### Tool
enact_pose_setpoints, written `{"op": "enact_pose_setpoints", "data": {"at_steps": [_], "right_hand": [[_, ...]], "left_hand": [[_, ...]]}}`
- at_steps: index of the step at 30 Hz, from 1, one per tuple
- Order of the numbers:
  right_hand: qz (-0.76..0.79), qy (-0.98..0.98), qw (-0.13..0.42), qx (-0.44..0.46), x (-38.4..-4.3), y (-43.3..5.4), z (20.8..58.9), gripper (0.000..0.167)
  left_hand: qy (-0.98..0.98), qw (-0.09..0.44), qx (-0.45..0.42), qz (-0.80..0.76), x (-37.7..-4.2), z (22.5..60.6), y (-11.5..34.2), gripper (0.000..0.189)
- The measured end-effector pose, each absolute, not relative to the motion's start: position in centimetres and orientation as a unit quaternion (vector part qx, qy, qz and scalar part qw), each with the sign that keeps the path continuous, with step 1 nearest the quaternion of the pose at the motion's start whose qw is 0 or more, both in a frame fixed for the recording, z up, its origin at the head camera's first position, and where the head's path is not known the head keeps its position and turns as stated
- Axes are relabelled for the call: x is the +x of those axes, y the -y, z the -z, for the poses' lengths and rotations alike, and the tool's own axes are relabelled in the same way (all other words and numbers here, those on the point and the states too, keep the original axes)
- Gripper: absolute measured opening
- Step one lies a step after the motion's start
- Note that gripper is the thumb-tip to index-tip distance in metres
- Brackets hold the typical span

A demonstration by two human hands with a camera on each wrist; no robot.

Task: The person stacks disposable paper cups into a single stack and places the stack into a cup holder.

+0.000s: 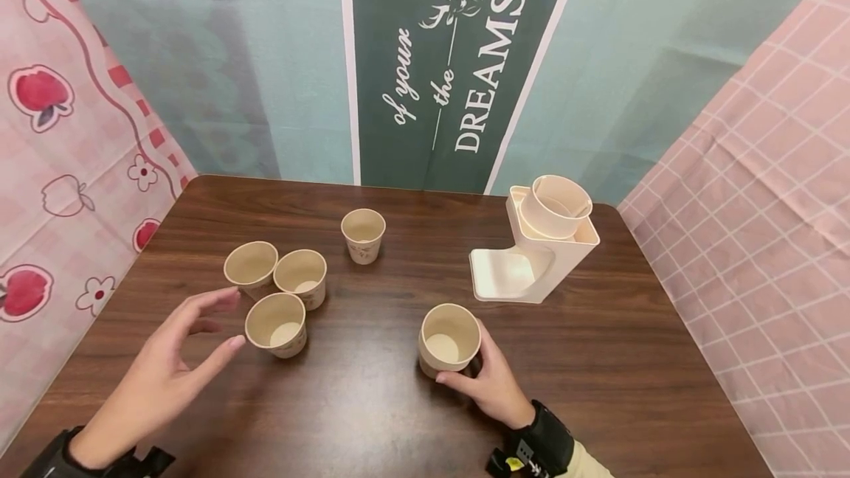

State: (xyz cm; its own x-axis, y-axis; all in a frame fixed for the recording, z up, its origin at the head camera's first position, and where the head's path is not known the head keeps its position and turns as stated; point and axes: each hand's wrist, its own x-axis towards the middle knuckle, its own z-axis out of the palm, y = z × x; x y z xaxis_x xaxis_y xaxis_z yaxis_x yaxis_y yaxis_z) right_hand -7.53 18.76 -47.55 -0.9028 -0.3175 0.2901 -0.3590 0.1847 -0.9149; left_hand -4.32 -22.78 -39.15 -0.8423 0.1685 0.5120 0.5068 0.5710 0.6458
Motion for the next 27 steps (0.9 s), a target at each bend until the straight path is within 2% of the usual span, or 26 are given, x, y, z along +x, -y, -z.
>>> {"op": "enact_pose_setpoints", "data": {"at_steps": [9,19,27], "right_hand": [[-0.6,0.768,0.018,0.223,-7.6,-18.8,47.7,0.089],[-0.6,0.769,0.015,0.221,-7.5,-18.8,47.7,0.088],[-0.6,0.768,0.017,0.222,-7.6,-18.9,47.8,0.088]], "left_hand": [[0.882,0.218,-0.152,0.39,-5.1,40.4,22.6,0.074],[0.92,0.139,-0.102,0.35,-5.7,41.0,21.7,0.078],[0.934,0.117,-0.097,0.325,-6.1,41.4,21.0,0.083]]}}
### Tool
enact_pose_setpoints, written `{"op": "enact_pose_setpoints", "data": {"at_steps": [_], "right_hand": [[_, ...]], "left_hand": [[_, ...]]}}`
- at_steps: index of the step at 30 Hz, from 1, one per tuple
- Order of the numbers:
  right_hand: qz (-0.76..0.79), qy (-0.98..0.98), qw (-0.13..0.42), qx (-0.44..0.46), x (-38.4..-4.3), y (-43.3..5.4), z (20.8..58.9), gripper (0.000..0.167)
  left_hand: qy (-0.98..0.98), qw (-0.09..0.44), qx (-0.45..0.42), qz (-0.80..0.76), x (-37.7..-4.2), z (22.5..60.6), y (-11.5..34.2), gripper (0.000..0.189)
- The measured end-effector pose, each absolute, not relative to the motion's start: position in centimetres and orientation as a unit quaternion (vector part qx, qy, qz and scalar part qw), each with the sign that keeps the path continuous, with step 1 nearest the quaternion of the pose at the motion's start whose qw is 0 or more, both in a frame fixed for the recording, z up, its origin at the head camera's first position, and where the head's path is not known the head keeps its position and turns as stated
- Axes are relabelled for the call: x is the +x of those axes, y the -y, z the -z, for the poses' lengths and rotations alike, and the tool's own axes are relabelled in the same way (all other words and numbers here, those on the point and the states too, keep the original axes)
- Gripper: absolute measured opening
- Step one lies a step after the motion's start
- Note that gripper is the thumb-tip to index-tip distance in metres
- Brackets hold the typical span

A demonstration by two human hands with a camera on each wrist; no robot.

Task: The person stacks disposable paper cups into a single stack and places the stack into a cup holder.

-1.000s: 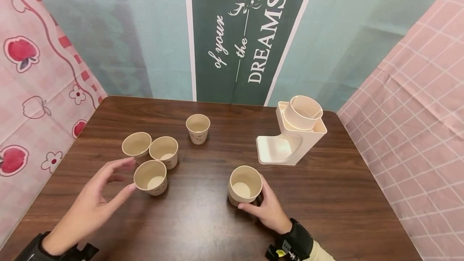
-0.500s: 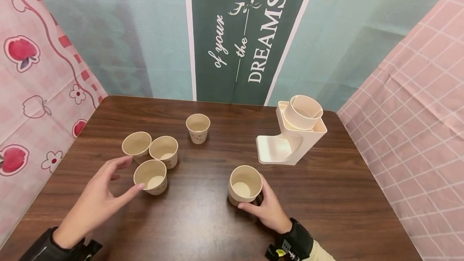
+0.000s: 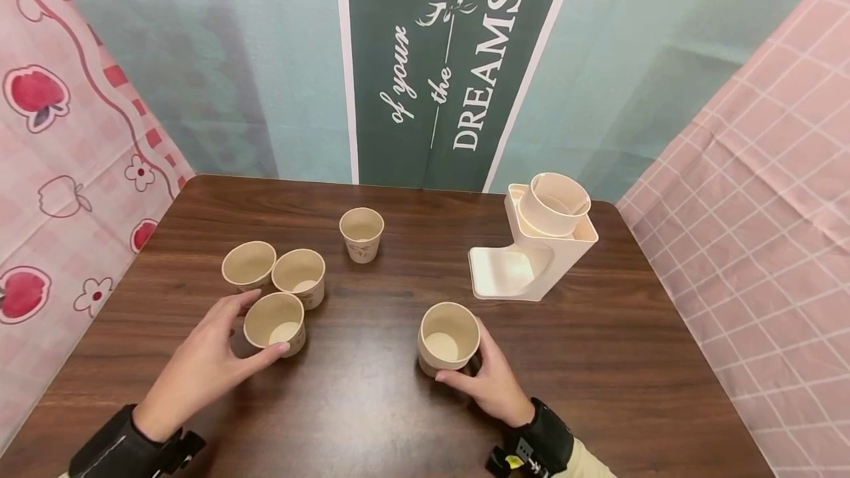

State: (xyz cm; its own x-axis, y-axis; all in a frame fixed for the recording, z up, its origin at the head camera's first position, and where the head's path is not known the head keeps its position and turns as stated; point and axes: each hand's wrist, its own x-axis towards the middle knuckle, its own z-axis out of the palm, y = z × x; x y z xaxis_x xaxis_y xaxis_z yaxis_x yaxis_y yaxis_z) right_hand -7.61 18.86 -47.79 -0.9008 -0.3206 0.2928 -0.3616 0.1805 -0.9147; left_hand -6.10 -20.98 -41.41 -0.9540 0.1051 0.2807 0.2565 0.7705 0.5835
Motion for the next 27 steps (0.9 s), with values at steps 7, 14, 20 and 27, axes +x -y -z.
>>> {"op": "enact_pose_setpoints", "data": {"at_steps": [7,14,20,27], "right_hand": [[-0.599,0.767,0.02,0.229,-7.6,-18.8,47.7,0.089],[-0.595,0.77,0.024,0.228,-7.5,-18.8,47.7,0.088],[-0.594,0.771,0.025,0.229,-7.6,-18.8,47.7,0.088],[-0.595,0.771,0.022,0.225,-7.5,-18.8,47.6,0.087]], "left_hand": [[0.936,0.116,-0.099,0.316,-6.5,41.9,20.6,0.089],[0.934,0.118,-0.096,0.324,-6.7,42.4,20.5,0.086],[0.929,0.13,-0.096,0.333,-6.7,42.8,20.4,0.081],[0.923,0.137,-0.098,0.345,-6.9,43.2,20.4,0.081]]}}
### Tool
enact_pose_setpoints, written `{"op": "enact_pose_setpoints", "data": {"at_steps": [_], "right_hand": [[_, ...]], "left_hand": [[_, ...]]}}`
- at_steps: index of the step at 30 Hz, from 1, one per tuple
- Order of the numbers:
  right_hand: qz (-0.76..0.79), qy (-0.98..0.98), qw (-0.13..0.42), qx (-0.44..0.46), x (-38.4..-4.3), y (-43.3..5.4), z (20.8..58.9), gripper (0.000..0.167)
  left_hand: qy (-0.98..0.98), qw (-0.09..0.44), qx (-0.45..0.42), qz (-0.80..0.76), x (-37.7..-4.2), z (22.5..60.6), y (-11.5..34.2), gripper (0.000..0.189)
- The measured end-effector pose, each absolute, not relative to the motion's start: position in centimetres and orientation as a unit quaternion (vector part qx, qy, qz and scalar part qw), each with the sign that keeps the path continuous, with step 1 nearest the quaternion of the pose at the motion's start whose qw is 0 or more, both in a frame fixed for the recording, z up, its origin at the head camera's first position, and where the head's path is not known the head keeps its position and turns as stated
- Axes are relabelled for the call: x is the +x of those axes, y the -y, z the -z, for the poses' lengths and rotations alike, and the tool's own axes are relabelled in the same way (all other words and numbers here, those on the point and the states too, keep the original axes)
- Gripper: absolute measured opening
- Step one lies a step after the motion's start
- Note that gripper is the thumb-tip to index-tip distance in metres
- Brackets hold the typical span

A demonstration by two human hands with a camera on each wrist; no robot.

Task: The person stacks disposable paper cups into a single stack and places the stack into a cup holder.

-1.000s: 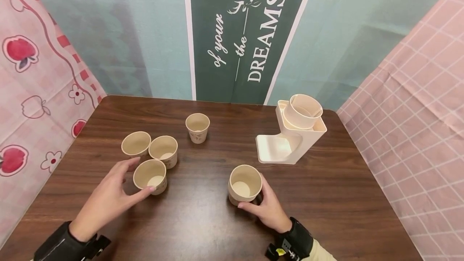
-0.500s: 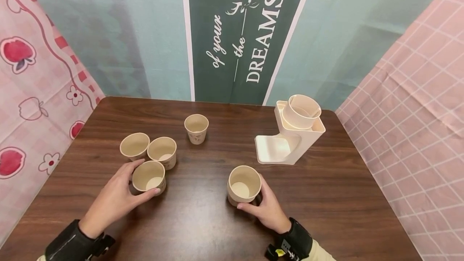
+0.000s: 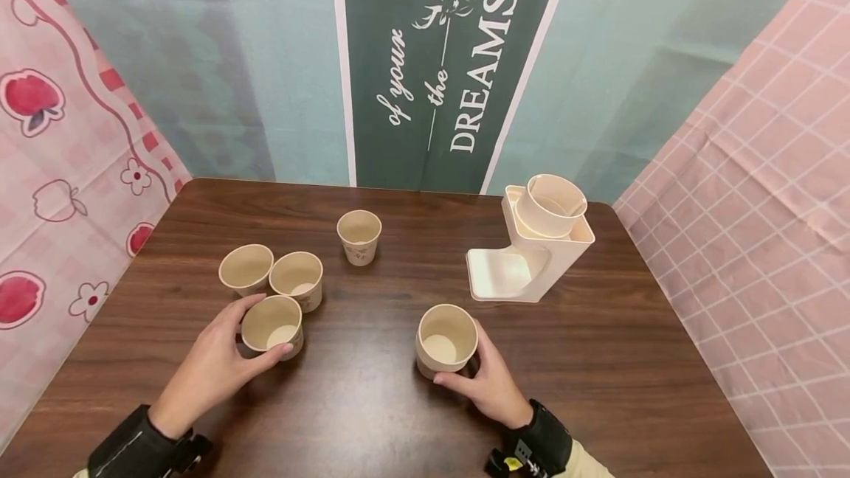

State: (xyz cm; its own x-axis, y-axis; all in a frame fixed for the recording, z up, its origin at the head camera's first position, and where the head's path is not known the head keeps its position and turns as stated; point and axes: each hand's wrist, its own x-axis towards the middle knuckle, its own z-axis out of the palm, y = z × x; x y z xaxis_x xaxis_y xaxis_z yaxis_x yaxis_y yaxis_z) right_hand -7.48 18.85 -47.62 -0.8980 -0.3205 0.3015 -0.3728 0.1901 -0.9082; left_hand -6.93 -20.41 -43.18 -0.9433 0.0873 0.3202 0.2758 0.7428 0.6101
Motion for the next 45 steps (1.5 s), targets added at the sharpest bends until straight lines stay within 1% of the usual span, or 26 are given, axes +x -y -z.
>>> {"op": "enact_pose_setpoints", "data": {"at_steps": [6,15,25,33,45], "right_hand": [[-0.598,0.768,0.02,0.228,-7.5,-18.9,47.7,0.088],[-0.598,0.766,0.025,0.235,-7.6,-18.9,47.7,0.089],[-0.597,0.768,0.025,0.232,-7.7,-18.9,47.5,0.089],[-0.6,0.767,0.02,0.229,-7.6,-18.9,47.7,0.088],[-0.602,0.764,0.022,0.231,-7.7,-18.9,47.7,0.089]], "left_hand": [[0.922,0.141,-0.098,0.347,-6.9,43.3,20.4,0.08],[0.923,0.139,-0.096,0.347,-6.6,42.4,20.2,0.079],[0.915,0.162,-0.107,0.354,-6.3,41.6,19.7,0.076],[0.908,0.192,-0.136,0.347,-6.3,40.7,19.0,0.077],[0.904,0.193,-0.142,0.353,-6.1,38.7,18.2,0.077]]}}
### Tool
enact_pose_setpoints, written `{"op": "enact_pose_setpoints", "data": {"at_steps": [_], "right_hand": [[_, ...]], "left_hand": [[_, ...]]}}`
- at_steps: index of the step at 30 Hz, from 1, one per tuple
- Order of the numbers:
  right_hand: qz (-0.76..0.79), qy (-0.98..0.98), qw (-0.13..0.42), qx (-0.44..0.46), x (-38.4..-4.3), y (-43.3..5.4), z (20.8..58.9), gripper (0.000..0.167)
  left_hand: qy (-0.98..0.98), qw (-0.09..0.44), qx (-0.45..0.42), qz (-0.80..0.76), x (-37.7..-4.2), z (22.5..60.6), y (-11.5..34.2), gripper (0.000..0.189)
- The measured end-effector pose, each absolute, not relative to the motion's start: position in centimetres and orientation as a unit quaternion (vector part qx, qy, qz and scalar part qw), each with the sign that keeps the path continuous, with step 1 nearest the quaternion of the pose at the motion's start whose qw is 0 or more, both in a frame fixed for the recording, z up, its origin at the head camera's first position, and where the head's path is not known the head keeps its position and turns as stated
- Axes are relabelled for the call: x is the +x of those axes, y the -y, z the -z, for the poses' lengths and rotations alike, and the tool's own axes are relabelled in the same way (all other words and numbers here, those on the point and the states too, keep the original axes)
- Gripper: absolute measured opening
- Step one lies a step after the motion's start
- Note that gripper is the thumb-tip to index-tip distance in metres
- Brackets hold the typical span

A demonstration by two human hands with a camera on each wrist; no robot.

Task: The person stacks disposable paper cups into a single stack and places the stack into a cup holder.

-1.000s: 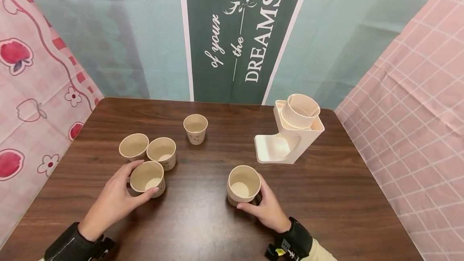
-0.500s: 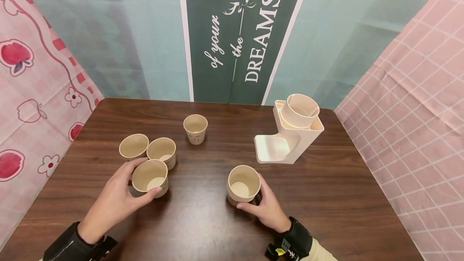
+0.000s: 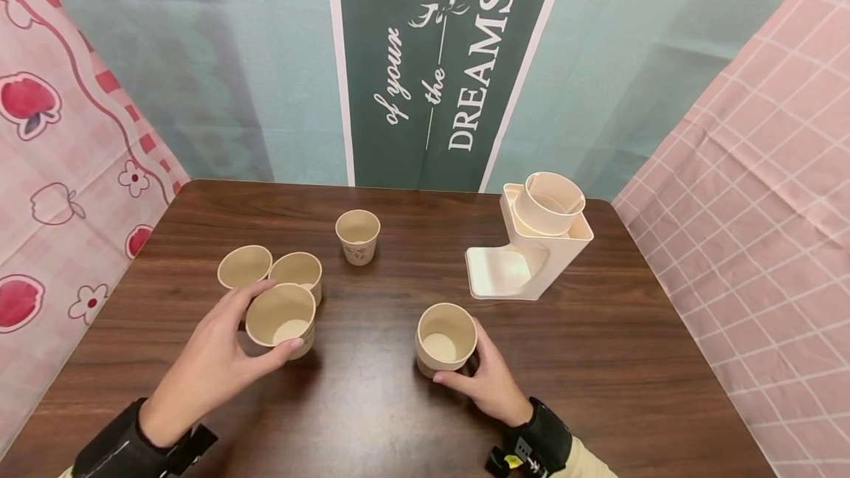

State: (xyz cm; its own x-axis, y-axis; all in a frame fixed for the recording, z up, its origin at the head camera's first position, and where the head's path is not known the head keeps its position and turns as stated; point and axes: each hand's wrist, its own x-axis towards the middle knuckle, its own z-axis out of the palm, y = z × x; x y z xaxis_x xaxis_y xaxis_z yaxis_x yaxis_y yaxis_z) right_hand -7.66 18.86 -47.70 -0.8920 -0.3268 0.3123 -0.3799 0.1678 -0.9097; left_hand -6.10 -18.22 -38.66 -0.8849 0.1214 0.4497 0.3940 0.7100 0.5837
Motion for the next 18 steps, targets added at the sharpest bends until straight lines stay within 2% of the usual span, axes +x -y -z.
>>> {"op": "enact_pose_setpoints", "data": {"at_steps": [12,18], "right_hand": [[-0.598,0.766,0.023,0.235,-7.7,-19.0,47.7,0.089],[-0.599,0.765,0.023,0.235,-7.7,-19.0,47.8,0.089]], "left_hand": [[0.892,0.23,-0.161,0.353,-6.2,35.2,19.0,0.082],[0.892,0.216,-0.175,0.357,-6.5,34.0,18.6,0.081]]}}
